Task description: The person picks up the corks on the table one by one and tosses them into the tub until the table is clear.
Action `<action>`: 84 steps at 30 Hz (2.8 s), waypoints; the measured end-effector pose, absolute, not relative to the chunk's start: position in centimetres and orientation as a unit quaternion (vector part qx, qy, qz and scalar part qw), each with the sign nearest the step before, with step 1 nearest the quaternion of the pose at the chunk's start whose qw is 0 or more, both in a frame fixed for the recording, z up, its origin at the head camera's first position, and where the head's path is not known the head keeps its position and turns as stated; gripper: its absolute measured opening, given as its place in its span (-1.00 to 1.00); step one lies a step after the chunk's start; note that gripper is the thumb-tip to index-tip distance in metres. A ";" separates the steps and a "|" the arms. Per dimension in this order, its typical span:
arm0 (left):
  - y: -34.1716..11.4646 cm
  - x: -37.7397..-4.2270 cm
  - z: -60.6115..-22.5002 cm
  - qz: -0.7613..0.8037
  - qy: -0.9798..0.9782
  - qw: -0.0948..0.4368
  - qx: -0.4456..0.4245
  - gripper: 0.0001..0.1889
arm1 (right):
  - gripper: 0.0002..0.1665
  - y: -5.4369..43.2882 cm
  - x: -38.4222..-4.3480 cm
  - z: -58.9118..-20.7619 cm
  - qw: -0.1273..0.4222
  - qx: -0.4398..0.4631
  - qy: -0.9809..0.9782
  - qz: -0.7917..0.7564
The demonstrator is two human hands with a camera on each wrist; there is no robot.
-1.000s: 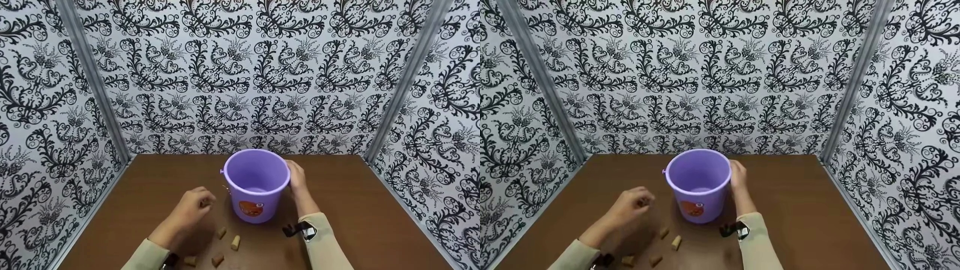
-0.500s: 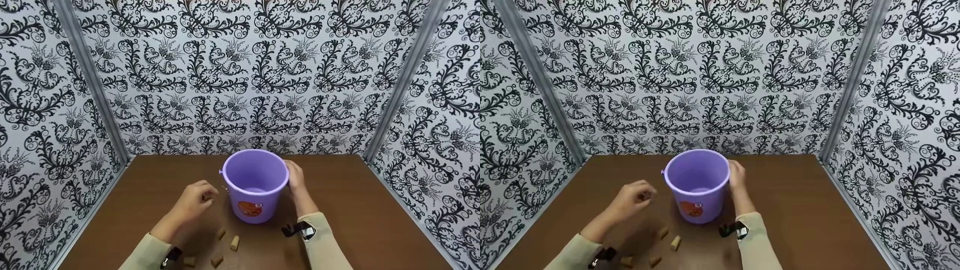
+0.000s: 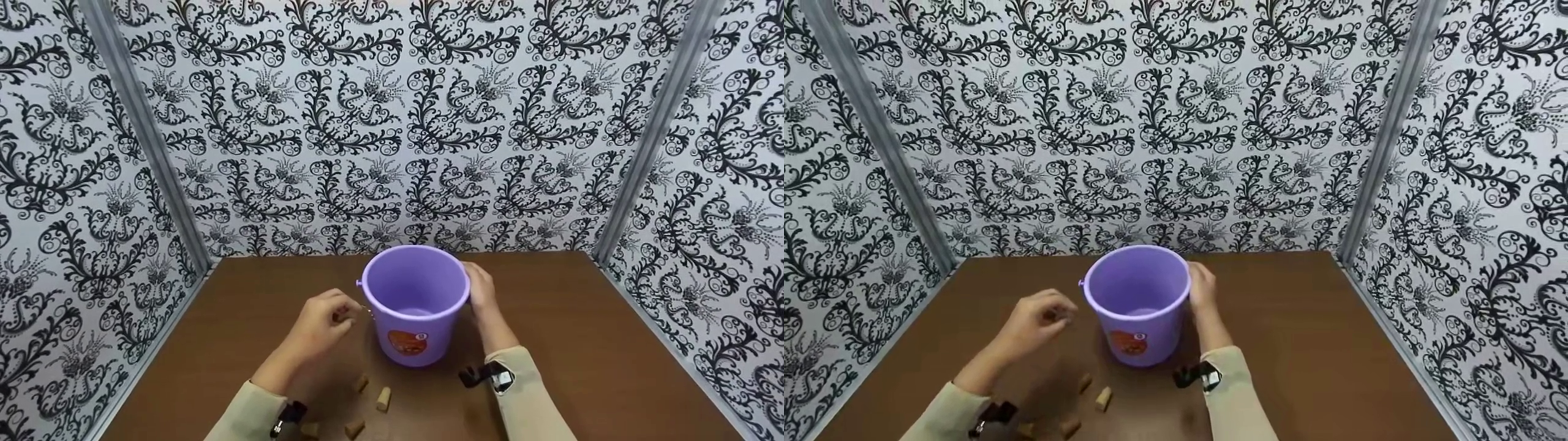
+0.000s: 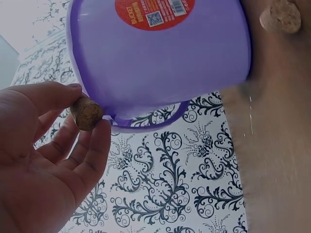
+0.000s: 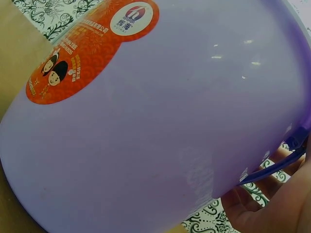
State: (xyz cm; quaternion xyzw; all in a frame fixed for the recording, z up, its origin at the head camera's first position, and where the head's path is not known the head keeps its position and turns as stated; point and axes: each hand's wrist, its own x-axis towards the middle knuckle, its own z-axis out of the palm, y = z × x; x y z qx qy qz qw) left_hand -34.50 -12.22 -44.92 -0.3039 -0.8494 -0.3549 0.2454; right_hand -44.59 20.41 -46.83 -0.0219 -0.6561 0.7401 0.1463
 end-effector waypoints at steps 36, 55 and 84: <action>-10.0 -34.8 -42.4 -0.359 -0.835 0.273 -0.316 -0.77 | -0.57 20.7 -44.6 -46.8 0.159 0.003 -0.674 0.721; -8.3 -35.2 -40.9 -0.353 -0.845 0.246 -0.317 -0.74 | -0.60 21.1 -44.6 -46.6 0.153 0.007 -0.684 0.713; -6.1 -36.6 -39.6 -0.353 -0.853 0.232 -0.306 -0.72 | -0.61 20.7 -44.8 -46.9 0.163 0.001 -0.671 0.723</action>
